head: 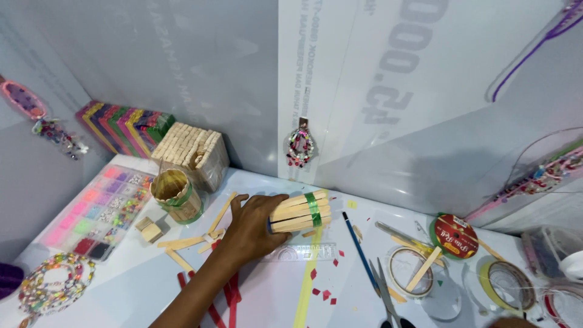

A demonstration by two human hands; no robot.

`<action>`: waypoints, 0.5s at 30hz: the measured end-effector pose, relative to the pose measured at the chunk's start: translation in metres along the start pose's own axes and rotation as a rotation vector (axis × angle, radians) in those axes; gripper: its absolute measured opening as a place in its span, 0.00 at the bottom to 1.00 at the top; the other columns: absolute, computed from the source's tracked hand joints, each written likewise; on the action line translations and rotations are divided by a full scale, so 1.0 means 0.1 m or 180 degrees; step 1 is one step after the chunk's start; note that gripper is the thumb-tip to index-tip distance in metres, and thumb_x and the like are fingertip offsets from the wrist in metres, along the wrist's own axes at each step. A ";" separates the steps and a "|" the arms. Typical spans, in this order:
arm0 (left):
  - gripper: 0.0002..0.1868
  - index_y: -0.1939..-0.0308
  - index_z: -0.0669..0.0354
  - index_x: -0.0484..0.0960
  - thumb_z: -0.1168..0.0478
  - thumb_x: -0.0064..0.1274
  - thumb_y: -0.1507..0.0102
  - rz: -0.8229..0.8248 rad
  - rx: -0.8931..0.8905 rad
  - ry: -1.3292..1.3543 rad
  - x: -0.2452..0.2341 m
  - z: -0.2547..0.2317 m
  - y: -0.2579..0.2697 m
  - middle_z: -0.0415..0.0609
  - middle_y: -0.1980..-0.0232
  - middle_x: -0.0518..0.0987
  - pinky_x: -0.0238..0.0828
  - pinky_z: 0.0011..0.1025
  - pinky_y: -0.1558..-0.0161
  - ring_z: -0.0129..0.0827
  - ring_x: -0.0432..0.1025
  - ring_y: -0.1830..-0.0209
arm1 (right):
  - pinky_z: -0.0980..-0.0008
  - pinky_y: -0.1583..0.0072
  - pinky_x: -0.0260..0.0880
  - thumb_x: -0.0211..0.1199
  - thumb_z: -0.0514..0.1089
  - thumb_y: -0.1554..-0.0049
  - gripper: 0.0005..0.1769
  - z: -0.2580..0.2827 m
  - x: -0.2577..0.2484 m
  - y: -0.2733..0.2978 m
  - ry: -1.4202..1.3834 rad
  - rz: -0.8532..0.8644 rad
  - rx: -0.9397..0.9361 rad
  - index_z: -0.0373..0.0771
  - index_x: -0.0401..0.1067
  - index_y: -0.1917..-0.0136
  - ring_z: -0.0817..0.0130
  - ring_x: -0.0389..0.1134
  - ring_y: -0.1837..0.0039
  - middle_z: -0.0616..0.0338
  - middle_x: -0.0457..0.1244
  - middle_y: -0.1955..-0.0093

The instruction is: Attaching popsicle sticks to a cylindrical container and securing them with a cap to create a craft item.

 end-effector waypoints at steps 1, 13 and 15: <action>0.43 0.30 0.46 0.71 0.51 0.70 0.49 -0.0003 0.0035 -0.0004 0.02 -0.02 0.01 0.50 0.37 0.77 0.37 0.49 0.29 0.41 0.64 0.31 | 0.90 0.40 0.69 0.75 0.70 0.50 0.21 0.07 -0.07 0.02 -0.0016 -0.0042 -0.0001 0.80 0.80 0.42 0.95 0.72 0.47 0.93 0.74 0.49; 0.45 0.33 0.48 0.74 0.67 0.69 0.55 -0.1412 0.1689 -0.0619 -0.31 -0.90 0.39 0.44 0.36 0.78 0.44 0.49 0.35 0.40 0.70 0.33 | 0.63 0.30 0.72 0.72 0.51 0.55 0.48 1.99 -0.79 0.75 -0.2896 -0.0210 -0.2446 0.53 0.61 0.22 0.66 0.68 0.28 0.61 0.65 0.28; 0.38 0.33 0.48 0.74 0.67 0.65 0.48 -0.1483 0.1777 -0.0713 -0.36 -0.96 0.44 0.46 0.35 0.78 0.46 0.49 0.37 0.41 0.71 0.34 | 0.52 0.24 0.61 0.79 0.48 0.63 0.65 2.15 -0.76 0.83 -0.2769 0.0375 -0.2565 0.62 0.50 0.18 0.55 0.65 0.24 0.63 0.57 0.18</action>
Point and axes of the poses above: each hand's wrist, its own y-axis away from the middle knuckle, its own x-axis out of the palm, z = x × y, the point moved 5 cm from there along -y, towards the middle knuckle
